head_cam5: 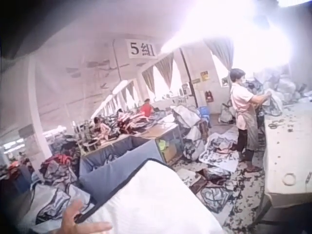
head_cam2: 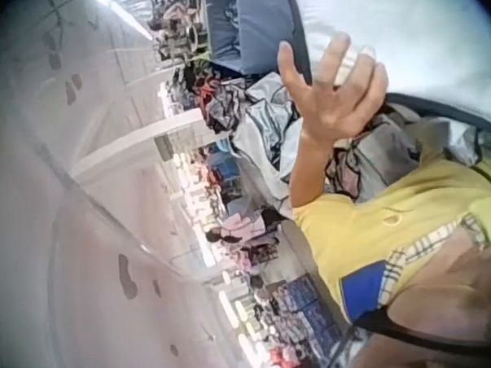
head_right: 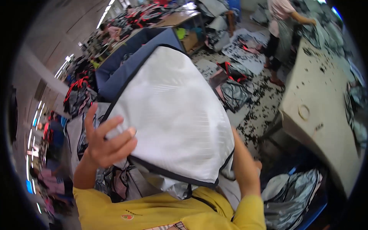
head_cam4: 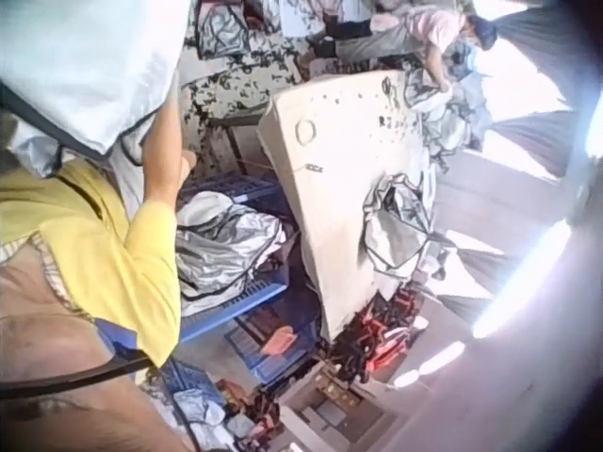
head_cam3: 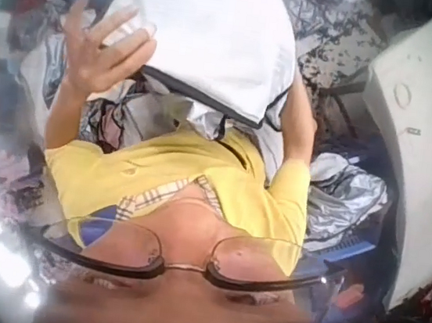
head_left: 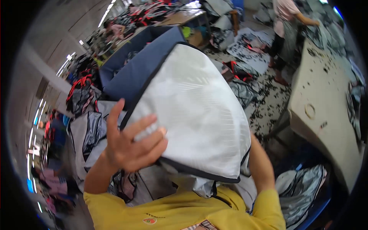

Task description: Inspecting, sorting, and organizing a large quantity of soft bags in a manufacturing workshop.

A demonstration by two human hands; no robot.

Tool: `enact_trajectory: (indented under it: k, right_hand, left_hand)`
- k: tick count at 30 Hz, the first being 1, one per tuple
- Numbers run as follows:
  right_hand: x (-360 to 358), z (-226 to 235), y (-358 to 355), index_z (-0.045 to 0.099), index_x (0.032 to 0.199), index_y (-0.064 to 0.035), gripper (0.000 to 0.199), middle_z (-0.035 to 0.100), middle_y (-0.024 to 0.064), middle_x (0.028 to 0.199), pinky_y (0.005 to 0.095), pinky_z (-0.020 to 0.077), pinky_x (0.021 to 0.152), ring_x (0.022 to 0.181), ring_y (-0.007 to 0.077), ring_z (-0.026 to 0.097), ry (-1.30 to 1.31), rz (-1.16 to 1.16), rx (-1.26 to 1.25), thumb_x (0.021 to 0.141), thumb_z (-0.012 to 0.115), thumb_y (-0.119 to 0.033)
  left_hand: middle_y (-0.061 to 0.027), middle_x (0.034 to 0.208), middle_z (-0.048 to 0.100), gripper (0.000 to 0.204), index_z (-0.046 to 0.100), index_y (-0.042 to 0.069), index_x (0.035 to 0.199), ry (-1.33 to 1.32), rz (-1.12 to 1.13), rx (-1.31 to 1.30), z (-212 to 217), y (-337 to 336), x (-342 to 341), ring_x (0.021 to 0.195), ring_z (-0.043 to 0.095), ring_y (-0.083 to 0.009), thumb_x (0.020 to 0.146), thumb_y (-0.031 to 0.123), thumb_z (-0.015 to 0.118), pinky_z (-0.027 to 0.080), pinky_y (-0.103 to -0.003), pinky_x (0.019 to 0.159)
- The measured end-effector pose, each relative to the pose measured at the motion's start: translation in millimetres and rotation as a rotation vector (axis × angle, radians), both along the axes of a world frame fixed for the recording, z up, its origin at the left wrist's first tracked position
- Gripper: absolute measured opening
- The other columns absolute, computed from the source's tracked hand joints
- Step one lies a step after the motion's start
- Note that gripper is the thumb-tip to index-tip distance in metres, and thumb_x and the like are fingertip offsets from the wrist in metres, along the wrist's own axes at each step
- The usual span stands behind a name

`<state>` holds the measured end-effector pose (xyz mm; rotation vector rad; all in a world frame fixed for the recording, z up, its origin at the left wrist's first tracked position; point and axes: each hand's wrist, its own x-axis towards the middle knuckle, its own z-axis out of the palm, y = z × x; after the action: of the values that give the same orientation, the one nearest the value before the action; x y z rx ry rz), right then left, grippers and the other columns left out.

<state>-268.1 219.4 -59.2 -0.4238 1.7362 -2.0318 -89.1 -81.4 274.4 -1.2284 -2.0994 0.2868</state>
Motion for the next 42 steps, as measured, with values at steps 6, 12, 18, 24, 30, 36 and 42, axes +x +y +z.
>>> enact_trajectory:
  k: [6,12,18,24,30,36,42]
  right_hand:
    - [95,-39,-60,0.05,0.149,-0.0003,0.053,0.058,0.0122,0.147,0.0389,0.041,0.114,0.135,0.0249,0.054,-0.198,0.037,-0.497,0.109,0.049,-0.035]
    - [128,-43,-66,0.051,0.145,-0.0001,0.049,0.062,0.013,0.141,0.042,0.049,0.107,0.125,0.0252,0.061,-0.306,-0.327,-0.687,0.104,0.062,-0.024]
    - [173,2,-32,0.075,0.096,0.0018,0.032,0.073,0.0051,0.079,0.0317,0.0494,0.066,0.072,0.011,0.061,-0.02,-0.524,0.104,0.095,0.075,-0.03]
    - [263,-46,-13,0.074,0.092,0.0043,0.04,0.073,0.0196,0.074,0.0395,0.0533,0.065,0.064,0.0297,0.071,0.011,-0.663,0.297,0.095,0.071,-0.036]
    - [279,-61,23,0.069,0.114,0.0058,0.048,0.074,0.0119,0.094,0.035,0.0546,0.07,0.078,0.0174,0.066,-0.361,-0.611,0.105,0.094,0.073,-0.037]
    - [286,-76,27,0.065,0.121,0.0055,0.044,0.072,0.0094,0.102,0.0307,0.0552,0.069,0.08,0.0154,0.065,-0.432,-0.635,0.004,0.095,0.074,-0.029]
    - [282,-83,23,0.068,0.117,0.0069,0.045,0.074,0.0099,0.099,0.0317,0.0562,0.066,0.079,0.0156,0.069,-0.442,-0.569,0.135,0.096,0.074,-0.033]
  left_hand:
    - [-0.0059,0.127,0.067,0.011,0.072,0.012,0.094,0.024,0.275,0.28,-38,-18,-30,0.129,0.056,-0.0327,0.083,0.014,0.073,0.037,-0.06,0.113]
    - [-0.0284,0.138,0.055,0.073,0.033,-0.004,0.152,-0.764,0.744,1.271,-107,-49,5,0.119,0.061,-0.0368,0.1,0.034,0.067,0.048,-0.041,0.104]
    - [-0.0314,0.132,0.063,0.087,0.052,-0.009,0.138,-0.981,1.062,0.802,-197,-91,-77,0.125,0.061,-0.0429,0.08,0.048,0.084,0.047,-0.045,0.106]
    - [-0.0306,0.121,0.068,0.071,0.061,-0.007,0.126,-0.752,0.851,0.629,-259,-40,-119,0.116,0.065,-0.0439,0.078,0.039,0.087,0.05,-0.047,0.099]
    - [-0.0277,0.113,0.072,0.063,0.064,-0.003,0.126,-0.934,0.795,0.567,-238,27,-134,0.107,0.07,-0.0411,0.082,0.039,0.083,0.053,-0.045,0.092]
    - [-0.0278,0.113,0.072,0.065,0.064,-0.002,0.127,-0.835,0.743,0.506,-246,32,-141,0.105,0.07,-0.043,0.086,0.047,0.077,0.053,-0.045,0.091]
    - [-0.0106,0.097,0.071,0.048,0.065,0.0,0.127,-1.105,0.621,0.913,-257,-13,-139,0.085,0.064,-0.0176,0.098,0.037,0.072,0.051,-0.032,0.077]
